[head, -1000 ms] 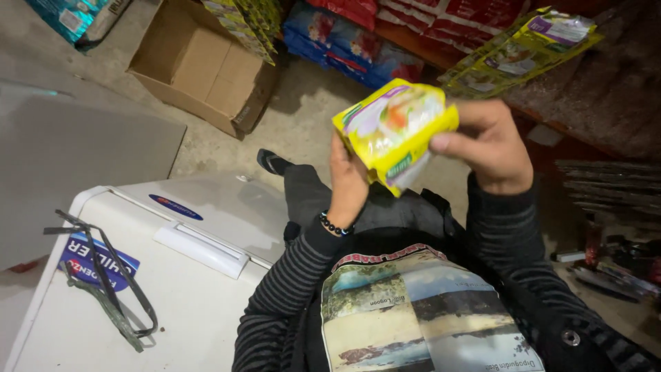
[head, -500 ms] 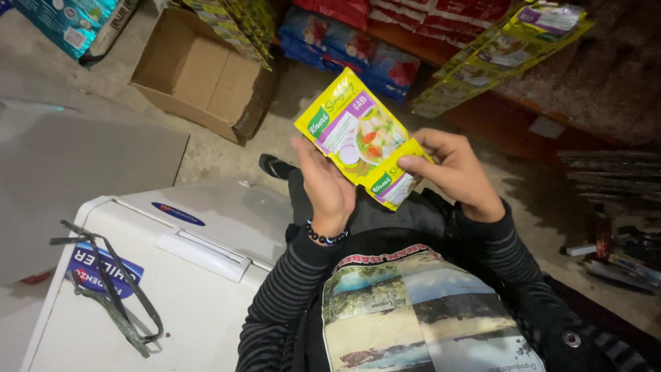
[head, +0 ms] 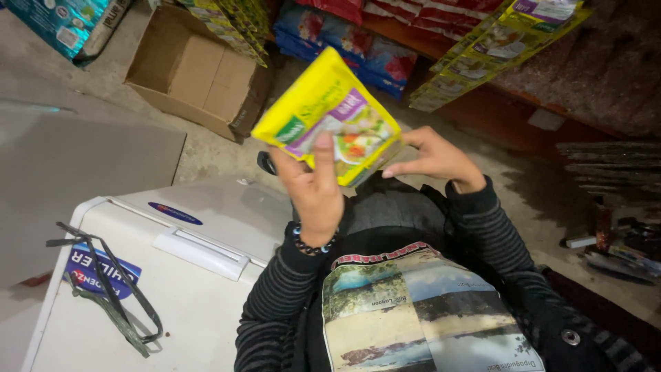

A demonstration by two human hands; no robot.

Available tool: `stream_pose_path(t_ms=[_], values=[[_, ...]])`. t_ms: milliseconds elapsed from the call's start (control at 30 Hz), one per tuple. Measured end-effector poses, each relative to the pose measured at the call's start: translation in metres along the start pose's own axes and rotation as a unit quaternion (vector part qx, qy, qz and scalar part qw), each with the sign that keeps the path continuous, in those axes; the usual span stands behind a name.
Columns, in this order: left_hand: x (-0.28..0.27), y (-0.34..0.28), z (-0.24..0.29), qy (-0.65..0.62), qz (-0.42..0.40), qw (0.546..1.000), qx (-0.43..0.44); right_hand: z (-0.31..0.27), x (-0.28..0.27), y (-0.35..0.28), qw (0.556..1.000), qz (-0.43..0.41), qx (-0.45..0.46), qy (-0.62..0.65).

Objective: Organizing and counting individual food seasoning packets on a shelf and the top of a chest freezer.

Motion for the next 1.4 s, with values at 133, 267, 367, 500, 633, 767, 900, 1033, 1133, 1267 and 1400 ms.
stream_pose_path(t_ms=[133, 267, 367, 500, 633, 767, 900, 1033, 1133, 1267, 1400], values=[[-0.019, 0.018, 0.023, 0.034, 0.057, 0.996, 0.059, 0.037, 0.004, 0.001, 0.997, -0.057, 0.043, -0.03], [-0.044, 0.037, 0.02, 0.009, 0.098, 0.992, 0.078, 0.043, -0.003, -0.016, 0.997, -0.058, 0.052, 0.006], [-0.064, 0.048, 0.006, 0.079, 0.137, 0.976, 0.152, 0.019, -0.013, -0.025, 0.998, -0.042, 0.044, 0.0], [-0.071, 0.049, -0.017, 0.09, 0.14, 0.977, 0.136, -0.03, -0.017, -0.036, 0.999, -0.032, -0.036, -0.012], [-0.062, 0.039, -0.04, 0.206, 0.127, 0.966, 0.086, -0.079, -0.018, -0.044, 0.993, 0.005, -0.121, 0.001], [-0.043, 0.034, -0.032, 0.126, 0.051, 0.989, 0.063, -0.087, -0.017, -0.051, 0.994, 0.044, -0.093, -0.029], [-0.023, 0.027, -0.034, 0.107, -0.05, 0.993, 0.03, -0.088, -0.02, -0.051, 0.991, 0.131, -0.012, 0.0], [-0.001, 0.019, -0.025, 0.08, -0.113, 0.99, 0.001, -0.086, -0.014, -0.041, 0.99, 0.143, 0.004, -0.015], [0.013, 0.011, -0.038, -0.035, -0.143, 0.986, -0.082, -0.073, -0.008, -0.034, 0.985, 0.163, 0.017, 0.05], [0.021, 0.002, -0.046, -0.089, -0.15, 0.981, -0.089, -0.08, 0.002, -0.022, 0.986, 0.163, -0.037, -0.004], [0.021, -0.003, -0.047, -0.11, -0.124, 0.984, -0.069, -0.09, 0.008, -0.013, 0.98, 0.183, -0.058, 0.052]])
Point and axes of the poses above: each hand's wrist, its own y-axis towards the middle knuckle, its own x-axis out of the palm, z = x × y, the point moved 7 cm from there along y, towards the middle knuckle, and after that the axes turned 3 degrees about -x, right-handed, at the moved point
